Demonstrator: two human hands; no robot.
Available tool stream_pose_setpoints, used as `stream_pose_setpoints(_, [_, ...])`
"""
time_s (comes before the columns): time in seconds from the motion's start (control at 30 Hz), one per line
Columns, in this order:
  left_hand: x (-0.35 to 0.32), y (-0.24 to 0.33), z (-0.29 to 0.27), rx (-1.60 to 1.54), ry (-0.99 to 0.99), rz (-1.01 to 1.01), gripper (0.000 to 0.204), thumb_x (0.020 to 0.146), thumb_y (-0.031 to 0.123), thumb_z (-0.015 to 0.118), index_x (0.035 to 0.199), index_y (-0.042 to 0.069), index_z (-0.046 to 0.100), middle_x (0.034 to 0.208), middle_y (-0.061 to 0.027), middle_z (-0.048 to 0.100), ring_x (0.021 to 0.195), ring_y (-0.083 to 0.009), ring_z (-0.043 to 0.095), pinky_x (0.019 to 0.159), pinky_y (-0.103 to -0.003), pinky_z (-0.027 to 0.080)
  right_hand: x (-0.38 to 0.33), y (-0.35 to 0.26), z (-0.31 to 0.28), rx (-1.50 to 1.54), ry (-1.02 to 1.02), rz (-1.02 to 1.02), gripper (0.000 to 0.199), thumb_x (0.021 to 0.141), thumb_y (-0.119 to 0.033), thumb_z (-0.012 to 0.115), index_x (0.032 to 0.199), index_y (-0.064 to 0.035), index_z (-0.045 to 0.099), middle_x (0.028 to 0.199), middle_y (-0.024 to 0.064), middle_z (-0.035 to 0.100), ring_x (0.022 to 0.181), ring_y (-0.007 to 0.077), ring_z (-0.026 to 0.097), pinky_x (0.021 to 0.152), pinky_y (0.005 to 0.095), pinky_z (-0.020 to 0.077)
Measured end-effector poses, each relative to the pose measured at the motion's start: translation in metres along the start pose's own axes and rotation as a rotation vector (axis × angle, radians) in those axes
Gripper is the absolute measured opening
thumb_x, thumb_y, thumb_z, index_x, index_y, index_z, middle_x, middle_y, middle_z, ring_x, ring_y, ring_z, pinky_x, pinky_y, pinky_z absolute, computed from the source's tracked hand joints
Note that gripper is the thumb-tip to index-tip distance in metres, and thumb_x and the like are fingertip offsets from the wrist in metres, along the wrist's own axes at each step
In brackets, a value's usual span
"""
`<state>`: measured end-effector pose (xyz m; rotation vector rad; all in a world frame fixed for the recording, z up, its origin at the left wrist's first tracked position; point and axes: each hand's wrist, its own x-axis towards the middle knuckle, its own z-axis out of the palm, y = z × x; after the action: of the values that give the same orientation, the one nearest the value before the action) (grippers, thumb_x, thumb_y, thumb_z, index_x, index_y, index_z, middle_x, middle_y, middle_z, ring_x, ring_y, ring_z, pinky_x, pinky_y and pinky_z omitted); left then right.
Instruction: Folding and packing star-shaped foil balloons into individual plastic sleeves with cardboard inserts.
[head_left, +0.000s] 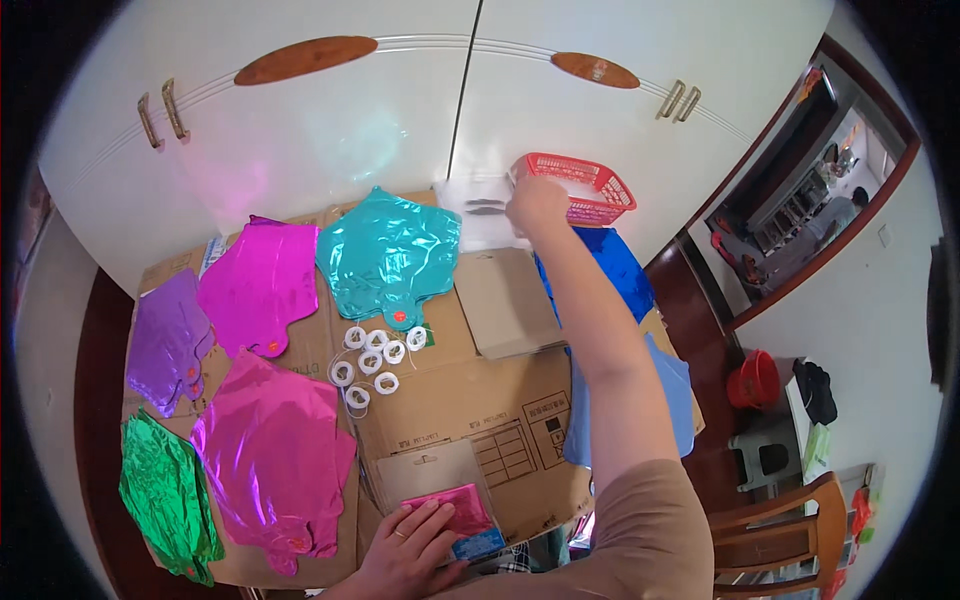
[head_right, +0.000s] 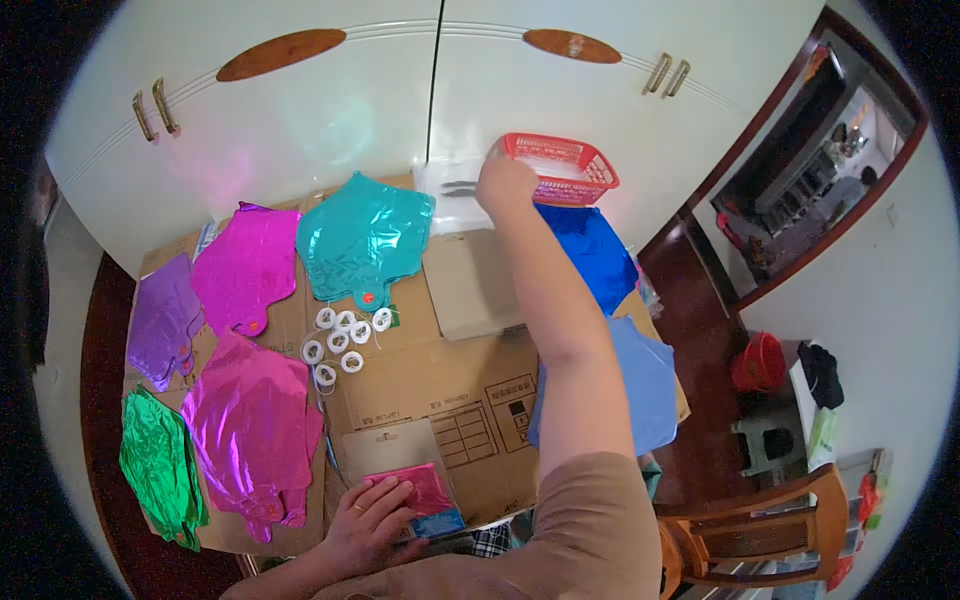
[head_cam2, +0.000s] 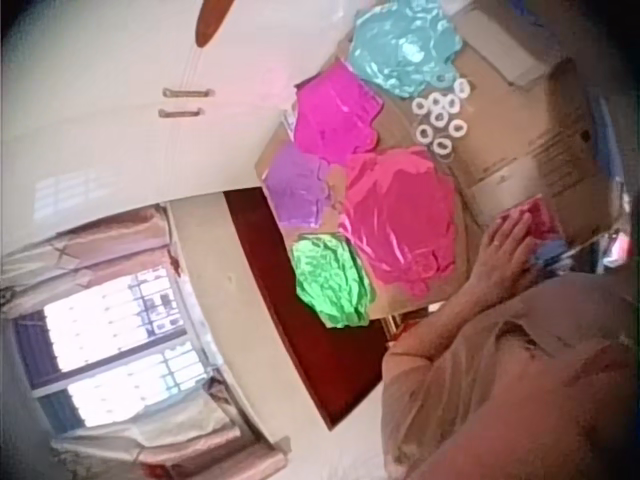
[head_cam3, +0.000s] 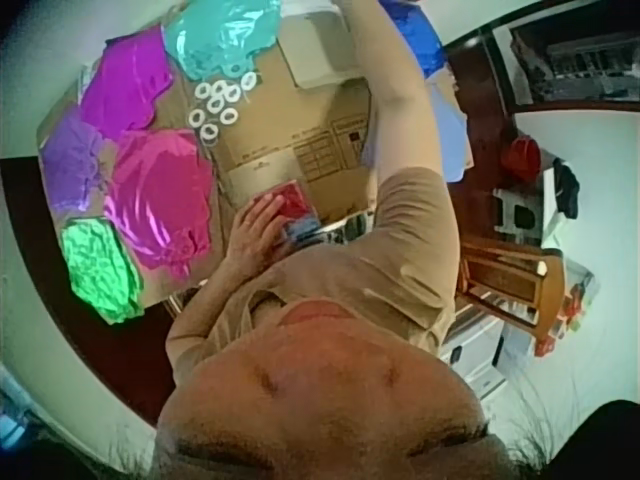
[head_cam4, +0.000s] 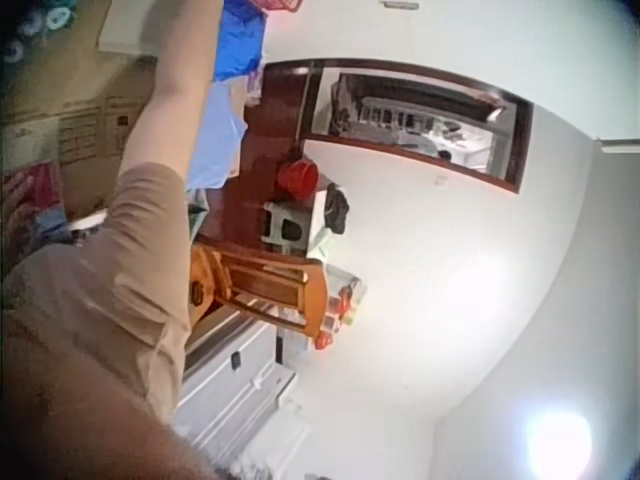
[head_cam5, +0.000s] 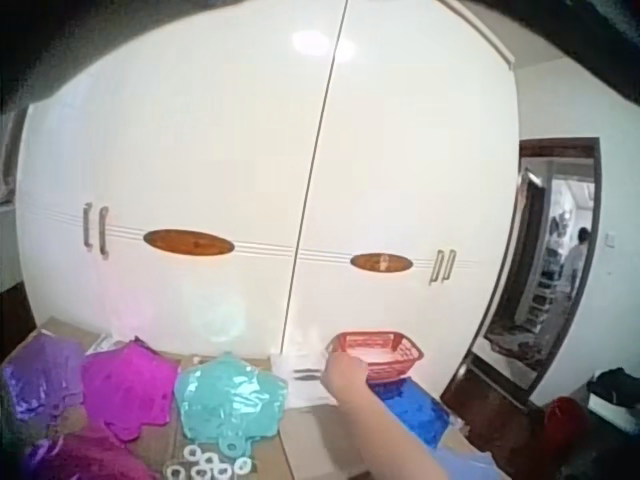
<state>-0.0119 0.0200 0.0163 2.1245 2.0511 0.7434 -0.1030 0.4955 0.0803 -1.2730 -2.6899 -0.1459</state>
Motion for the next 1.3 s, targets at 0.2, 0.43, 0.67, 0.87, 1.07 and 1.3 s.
stream_pose_setpoints(0.2, [0.002,0.002,-0.001,-0.008,0.001,0.004,0.038,0.071,0.037,0.076,0.097,0.013,0.061,0.124,-0.0109,0.058,0.116,-0.0261,0.054,0.101,-0.044,0.037,0.023,0.048,-0.002,0.174,0.115,0.031,0.033,0.079,-0.024,0.057,0.098,0.0012,0.067,0.103,0.0259,0.065,0.098,0.0377,0.064,0.083,0.0449,0.0525])
stream_pose_setpoints(0.43, [0.000,0.004,0.000,0.004,0.034,0.004,0.040,0.070,0.036,0.076,0.098,0.013,0.061,0.125,-0.0113,0.058,0.116,-0.0268,0.054,0.101,-0.044,0.037,0.008,0.036,0.004,0.347,0.164,-0.003,0.038,0.079,-0.029,0.057,0.096,0.0031,0.066,0.100,0.0273,0.065,0.092,0.0399,0.064,0.082,0.0459,0.0518])
stream_pose_setpoints(0.67, [-0.004,0.001,0.004,-0.018,0.068,0.006,0.035,0.072,0.035,0.073,0.098,0.013,0.064,0.125,-0.0097,0.057,0.119,-0.0248,0.052,0.102,-0.043,0.037,-0.001,0.041,0.006,0.369,0.239,0.016,0.034,0.077,-0.031,0.061,0.090,0.0003,0.065,0.085,0.0233,0.067,0.084,0.0387,0.065,0.076,0.0454,0.0519])
stream_pose_setpoints(0.87, [-0.009,0.001,0.005,-0.037,0.083,0.005,0.039,0.070,0.035,0.075,0.097,0.010,0.063,0.126,-0.0112,0.057,0.119,-0.0277,0.052,0.103,-0.045,0.036,-0.046,0.032,-0.030,0.676,0.387,-0.110,0.021,0.077,-0.019,0.064,0.079,0.0014,0.058,0.073,0.0201,0.065,0.073,0.0316,0.067,0.066,0.0404,0.0527])
stream_pose_setpoints(1.07, [-0.017,-0.002,0.012,-0.085,0.144,0.064,0.030,0.073,0.027,0.072,0.093,0.006,0.063,0.127,-0.0149,0.056,0.122,-0.0328,0.050,0.105,-0.050,0.033,-0.252,0.027,-0.076,1.173,-0.225,-0.218,0.013,0.082,-0.001,0.058,0.094,0.0003,0.061,0.068,0.0031,0.060,0.068,0.0074,0.060,0.059,0.0230,0.0481])
stream_pose_setpoints(1.3, [-0.031,0.001,0.025,0.008,0.248,0.183,0.020,0.074,0.017,0.071,0.087,0.005,0.062,0.115,-0.0132,0.059,0.119,-0.0351,0.052,0.107,-0.054,0.032,-0.468,0.053,-0.084,1.065,-0.410,-0.159,0.019,0.084,0.000,0.063,0.103,-0.0011,0.067,0.077,0.0016,0.063,0.065,0.0058,0.056,0.059,0.0208,0.0463])
